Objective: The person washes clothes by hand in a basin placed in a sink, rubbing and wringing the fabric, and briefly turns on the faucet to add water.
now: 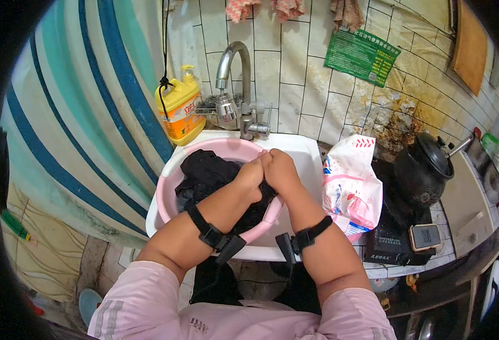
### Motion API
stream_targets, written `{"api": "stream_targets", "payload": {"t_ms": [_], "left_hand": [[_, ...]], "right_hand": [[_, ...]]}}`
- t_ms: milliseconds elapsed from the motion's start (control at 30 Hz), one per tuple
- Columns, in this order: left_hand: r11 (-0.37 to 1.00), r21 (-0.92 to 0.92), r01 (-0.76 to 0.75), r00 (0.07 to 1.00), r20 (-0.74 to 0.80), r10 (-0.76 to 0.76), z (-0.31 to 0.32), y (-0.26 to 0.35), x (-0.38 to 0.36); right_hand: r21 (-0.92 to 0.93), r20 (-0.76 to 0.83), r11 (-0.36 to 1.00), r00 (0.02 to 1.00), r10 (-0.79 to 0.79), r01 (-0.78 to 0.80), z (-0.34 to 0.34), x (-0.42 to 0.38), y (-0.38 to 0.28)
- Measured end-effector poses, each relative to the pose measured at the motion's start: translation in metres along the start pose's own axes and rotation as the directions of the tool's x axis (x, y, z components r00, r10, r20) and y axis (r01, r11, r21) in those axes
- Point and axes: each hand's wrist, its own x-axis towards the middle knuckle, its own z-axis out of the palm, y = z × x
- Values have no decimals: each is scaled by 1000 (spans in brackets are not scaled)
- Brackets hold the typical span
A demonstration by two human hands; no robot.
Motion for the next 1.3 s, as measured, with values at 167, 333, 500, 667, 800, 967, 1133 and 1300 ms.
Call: {"api": "stream_targets", "payload": {"t_ms": [167, 333, 500, 667, 800, 967, 1133, 1300], "left_hand": [[999, -40, -22, 996, 82, 25, -6, 0, 17], [987, -160, -27, 995, 89, 41, -23, -2, 37], [986, -127, 108, 988, 127, -92, -18, -9, 30], [995, 95, 20, 993, 118, -31, 0, 5, 0], [995, 94, -42, 992, 127, 30, -3, 4, 7], [996, 84, -35, 997, 66, 29, -10, -2, 15], [995, 94, -29, 993, 115, 19, -4, 5, -2], [994, -94, 60, 977, 211, -39, -7, -3, 15]], "right_hand": [[57, -58, 998, 998, 27, -24, 5, 6, 19], [-4, -125, 987, 980, -157, 158, 7, -25, -14], [-22, -73, 991, 988, -136, 134, 7, -9, -2], [28, -40, 999, 999, 19, -18, 5, 15, 43], [-10, -100, 1000, 995, 6, -7, 5, 6, 39], [95, -169, 995, 985, -27, 44, 0, -21, -5], [75, -149, 984, 977, -151, 163, 0, -19, -8], [90, -197, 995, 980, -22, 40, 5, 5, 25]]}}
